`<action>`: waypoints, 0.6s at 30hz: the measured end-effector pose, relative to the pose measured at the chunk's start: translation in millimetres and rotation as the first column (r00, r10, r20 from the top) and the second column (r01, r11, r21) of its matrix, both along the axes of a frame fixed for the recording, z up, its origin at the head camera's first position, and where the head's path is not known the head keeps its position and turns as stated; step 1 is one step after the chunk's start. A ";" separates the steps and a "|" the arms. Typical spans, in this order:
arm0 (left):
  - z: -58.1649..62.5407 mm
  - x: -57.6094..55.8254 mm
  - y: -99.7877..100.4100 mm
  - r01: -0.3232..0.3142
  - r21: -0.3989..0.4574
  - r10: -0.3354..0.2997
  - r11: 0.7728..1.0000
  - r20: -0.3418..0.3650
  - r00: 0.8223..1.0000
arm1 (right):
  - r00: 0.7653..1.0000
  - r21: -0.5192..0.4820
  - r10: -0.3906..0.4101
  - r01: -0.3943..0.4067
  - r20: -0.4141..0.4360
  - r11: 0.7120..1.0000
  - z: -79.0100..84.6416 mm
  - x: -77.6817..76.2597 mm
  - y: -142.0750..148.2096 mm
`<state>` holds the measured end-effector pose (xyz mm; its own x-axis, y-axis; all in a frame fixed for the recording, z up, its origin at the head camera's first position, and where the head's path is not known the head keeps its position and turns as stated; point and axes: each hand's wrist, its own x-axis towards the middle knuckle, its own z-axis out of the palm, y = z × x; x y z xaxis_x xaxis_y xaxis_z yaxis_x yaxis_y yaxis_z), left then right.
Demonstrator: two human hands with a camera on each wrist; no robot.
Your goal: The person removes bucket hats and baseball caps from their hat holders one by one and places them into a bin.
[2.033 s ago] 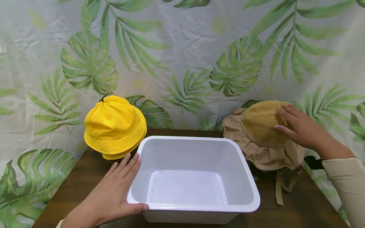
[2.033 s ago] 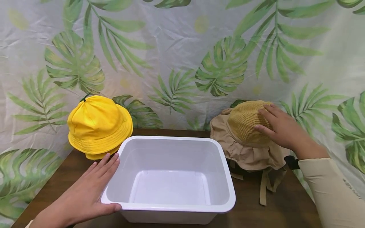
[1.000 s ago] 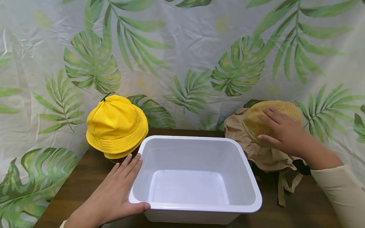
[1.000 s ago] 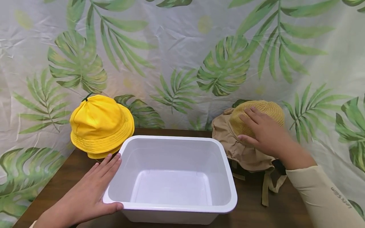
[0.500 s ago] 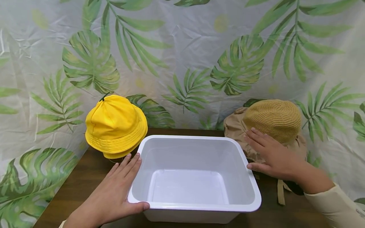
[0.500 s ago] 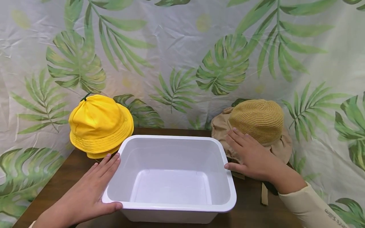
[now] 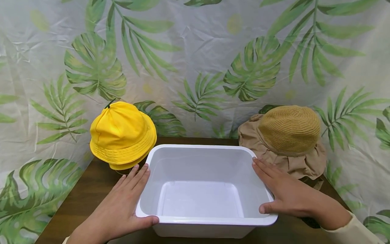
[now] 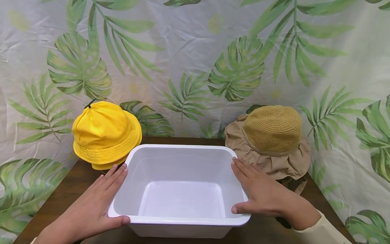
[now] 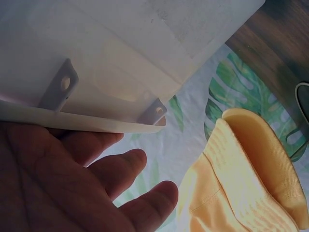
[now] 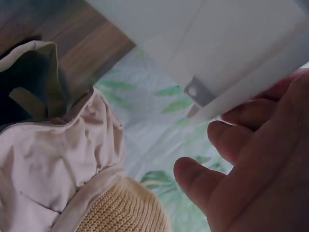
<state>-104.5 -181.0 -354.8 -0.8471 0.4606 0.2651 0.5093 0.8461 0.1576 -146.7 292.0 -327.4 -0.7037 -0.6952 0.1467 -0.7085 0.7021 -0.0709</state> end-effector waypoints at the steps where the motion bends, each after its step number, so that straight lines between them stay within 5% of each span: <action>1: 0.0 0.0 0.1 0.001 0.000 -0.001 1.000 -0.001 1.000 | 1.000 -0.002 0.008 -0.008 -0.004 1.000 -1.0 0.7 -0.1; 18: 0.6 0.9 -0.1 0.006 0.005 -0.006 1.000 -0.015 1.000 | 1.000 -0.029 -0.021 0.021 -0.002 0.999 -6.5 8.5 0.1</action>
